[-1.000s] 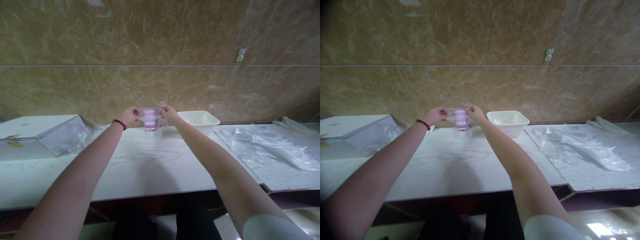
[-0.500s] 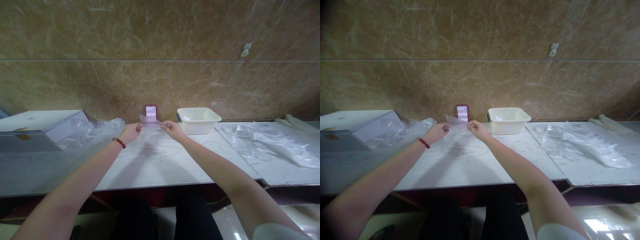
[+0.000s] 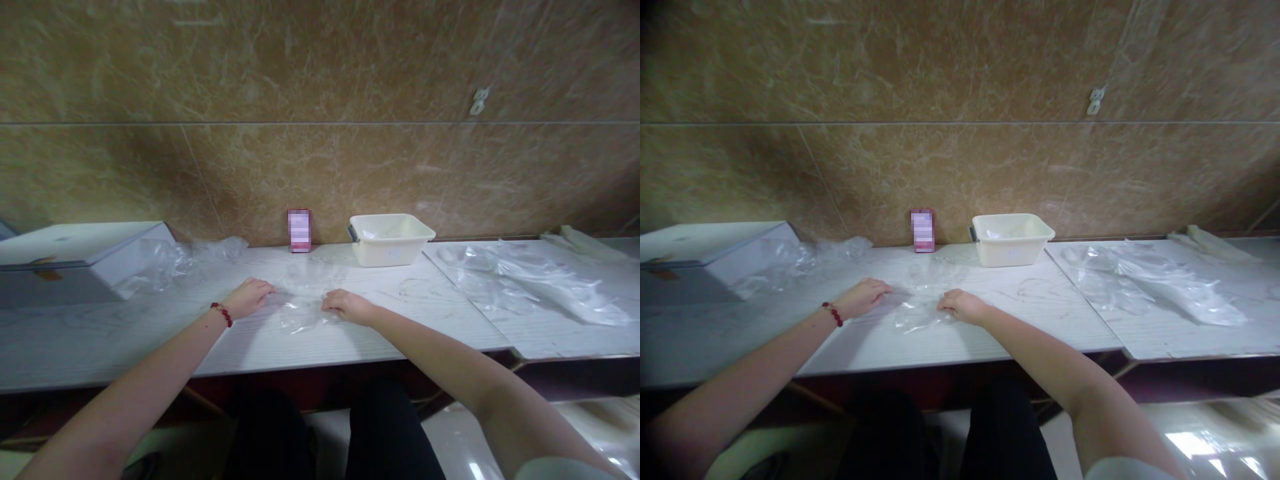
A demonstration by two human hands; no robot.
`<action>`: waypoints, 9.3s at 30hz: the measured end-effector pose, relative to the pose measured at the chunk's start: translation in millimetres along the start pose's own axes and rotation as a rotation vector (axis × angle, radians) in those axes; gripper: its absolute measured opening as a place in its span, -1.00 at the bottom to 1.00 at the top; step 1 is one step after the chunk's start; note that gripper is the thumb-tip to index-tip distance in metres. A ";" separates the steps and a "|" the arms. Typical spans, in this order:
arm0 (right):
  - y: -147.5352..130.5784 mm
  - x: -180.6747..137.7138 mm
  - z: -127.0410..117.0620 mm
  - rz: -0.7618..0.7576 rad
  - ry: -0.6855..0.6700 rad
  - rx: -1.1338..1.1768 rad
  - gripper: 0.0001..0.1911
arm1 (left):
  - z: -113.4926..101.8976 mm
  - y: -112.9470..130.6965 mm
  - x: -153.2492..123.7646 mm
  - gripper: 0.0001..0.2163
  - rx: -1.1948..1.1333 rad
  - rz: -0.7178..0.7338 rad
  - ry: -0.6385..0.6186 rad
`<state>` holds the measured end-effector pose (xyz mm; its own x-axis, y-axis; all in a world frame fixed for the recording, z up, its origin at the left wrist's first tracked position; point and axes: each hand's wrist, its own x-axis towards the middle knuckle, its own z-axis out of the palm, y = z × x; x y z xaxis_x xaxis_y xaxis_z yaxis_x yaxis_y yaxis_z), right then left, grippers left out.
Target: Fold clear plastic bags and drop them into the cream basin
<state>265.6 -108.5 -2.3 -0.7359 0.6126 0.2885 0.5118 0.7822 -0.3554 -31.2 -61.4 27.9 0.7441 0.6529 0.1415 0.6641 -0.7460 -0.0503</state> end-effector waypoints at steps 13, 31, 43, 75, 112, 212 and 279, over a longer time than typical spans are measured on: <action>2.2 22.5 -28.9 0.356 0.067 -0.107 -0.60 | 32.3 105.2 37.5 -0.32 -0.097 -0.169 -0.028; 50.4 48.5 -17.9 0.638 0.039 -0.387 -0.43 | 36.8 82.6 39.0 -0.40 -0.117 -0.300 -0.039; -43.3 -15.8 19.8 0.461 -0.138 -0.313 -0.35 | 45.9 41.9 35.1 -0.41 -0.051 -0.237 -0.139; -47.4 33.0 15.4 0.450 -0.138 -0.192 -0.36 | 16.3 -47.2 70.3 -0.55 -0.207 -0.582 -0.090; -21.5 97.4 34.9 0.437 0.151 -0.014 -0.78 | 35.1 -10.4 38.9 -0.68 -0.710 -0.575 -0.003; 20.1 60.5 7.6 0.054 0.053 -0.066 -0.80 | 33.4 8.3 14.4 -0.53 -0.324 -0.311 -0.096; 77.4 44.3 -13.9 0.823 0.589 0.119 -0.46 | 39.7 71.3 103.4 -0.50 -0.170 -0.030 0.007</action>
<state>278.8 -19.2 -4.7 0.1762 0.9390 0.2953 0.6894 0.0963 -0.7179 96.0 -41.8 -0.3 0.7230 0.6749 0.1475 0.6639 -0.7378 0.1217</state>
